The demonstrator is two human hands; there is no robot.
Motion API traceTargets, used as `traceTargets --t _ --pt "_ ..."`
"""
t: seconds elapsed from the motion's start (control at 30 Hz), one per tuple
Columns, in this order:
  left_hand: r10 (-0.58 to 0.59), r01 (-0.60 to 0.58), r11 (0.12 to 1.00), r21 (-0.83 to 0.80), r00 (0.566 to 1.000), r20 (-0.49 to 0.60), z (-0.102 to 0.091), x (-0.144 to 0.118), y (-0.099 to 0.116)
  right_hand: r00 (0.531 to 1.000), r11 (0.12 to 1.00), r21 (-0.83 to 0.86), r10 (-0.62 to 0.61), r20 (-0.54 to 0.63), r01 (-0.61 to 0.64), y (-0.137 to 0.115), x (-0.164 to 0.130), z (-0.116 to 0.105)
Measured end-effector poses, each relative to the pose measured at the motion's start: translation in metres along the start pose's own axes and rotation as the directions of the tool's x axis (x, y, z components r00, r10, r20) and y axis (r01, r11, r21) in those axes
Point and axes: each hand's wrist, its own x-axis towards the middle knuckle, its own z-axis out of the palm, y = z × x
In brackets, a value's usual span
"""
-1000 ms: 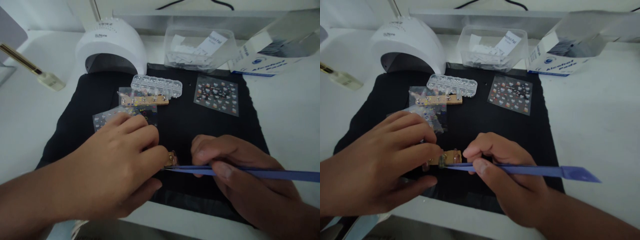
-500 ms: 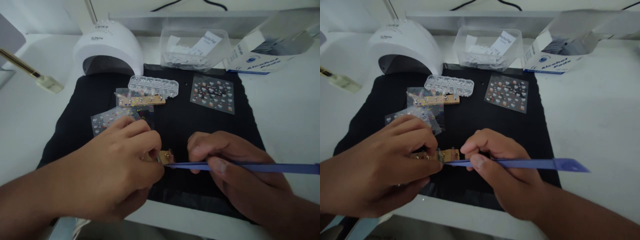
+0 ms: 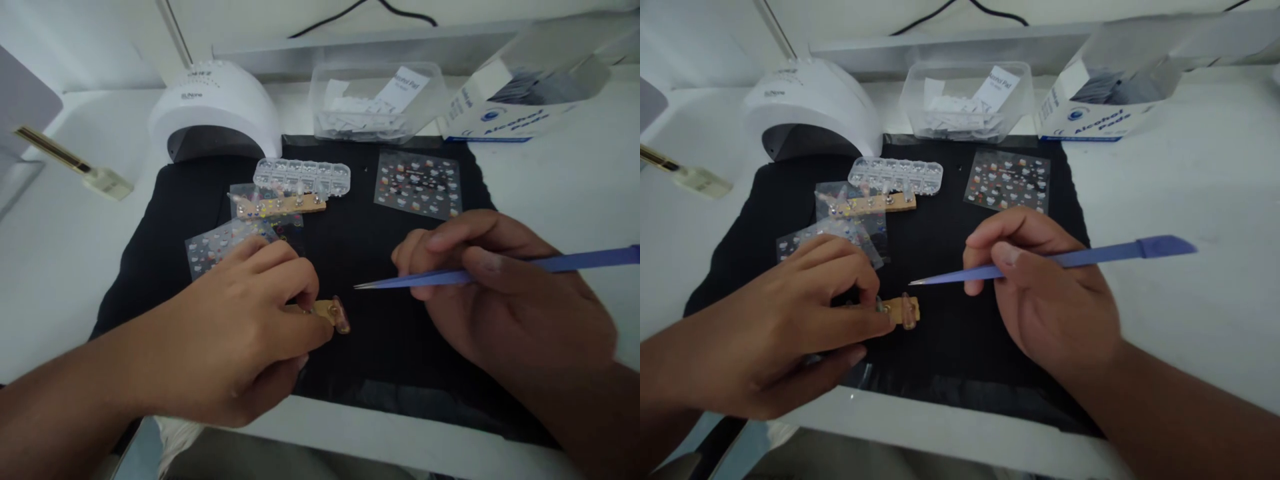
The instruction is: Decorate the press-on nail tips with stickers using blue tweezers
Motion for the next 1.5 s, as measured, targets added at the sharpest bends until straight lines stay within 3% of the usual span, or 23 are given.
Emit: traceTargets --t 0.27,0.43,0.5,0.6,0.67,0.7,0.73,0.77,0.93,1.07,1.2,1.4,1.5 --pt "0.013 -0.012 1.000 0.009 0.999 -0.036 0.005 0.002 -0.002 1.000 1.000 0.004 -0.004 -0.002 0.004 0.003 0.001 -0.004" --pt "-0.040 0.038 0.999 -0.013 0.971 -0.237 -0.003 -0.004 -0.009 1.000 1.000 0.029 -0.009 -0.019 0.010 0.003 0.002 -0.008" --pt "-0.096 0.125 0.990 0.064 0.935 -0.341 -0.011 -0.007 -0.015 1.000 0.999 0.038 -0.019 -0.022 0.019 0.004 0.003 -0.009" --pt "-0.338 0.447 0.875 0.186 0.840 -0.425 -0.025 -0.012 -0.029 0.999 0.999 0.044 -0.029 -0.023 0.030 0.005 0.004 -0.008" --pt "-0.574 0.667 0.714 0.215 0.733 -0.366 -0.031 -0.015 -0.039 0.999 0.998 0.041 -0.042 -0.026 0.043 0.006 0.005 -0.006" --pt "-0.670 0.737 0.642 0.213 0.674 -0.311 -0.033 -0.016 -0.043 0.998 0.998 0.038 -0.054 -0.029 0.055 0.006 0.006 -0.005" --pt "-0.716 0.766 0.607 0.212 0.643 -0.270 -0.035 -0.016 -0.047 0.997 0.997 0.035 -0.071 -0.033 0.072 0.007 0.007 -0.004" --pt "-0.732 0.770 0.601 0.212 0.638 -0.241 -0.035 -0.017 -0.050 0.995 0.995 0.030 -0.090 -0.039 0.092 0.008 0.009 -0.003" --pt "-0.674 0.705 0.683 0.191 0.709 -0.206 -0.034 -0.016 -0.051 0.974 0.978 0.013 -0.204 -0.094 0.206 0.008 0.013 0.000" --pt "-0.660 0.690 0.719 0.086 0.716 -0.226 -0.032 -0.015 -0.042 0.962 0.967 0.035 -0.247 -0.116 0.253 0.003 0.011 -0.003" --pt "-0.668 0.671 0.741 -0.031 0.730 -0.143 -0.028 -0.013 -0.036 0.972 0.972 0.055 -0.225 -0.068 0.229 0.000 0.009 -0.003" --pt "-0.719 0.695 0.694 -0.190 0.683 -0.127 -0.008 0.001 -0.038 0.986 0.984 0.056 -0.166 -0.027 0.167 0.018 0.026 0.015" --pt "-0.718 0.661 0.687 -0.302 0.682 -0.142 0.005 0.007 -0.039 0.989 0.986 0.082 -0.147 0.002 0.146 0.027 0.031 0.025"
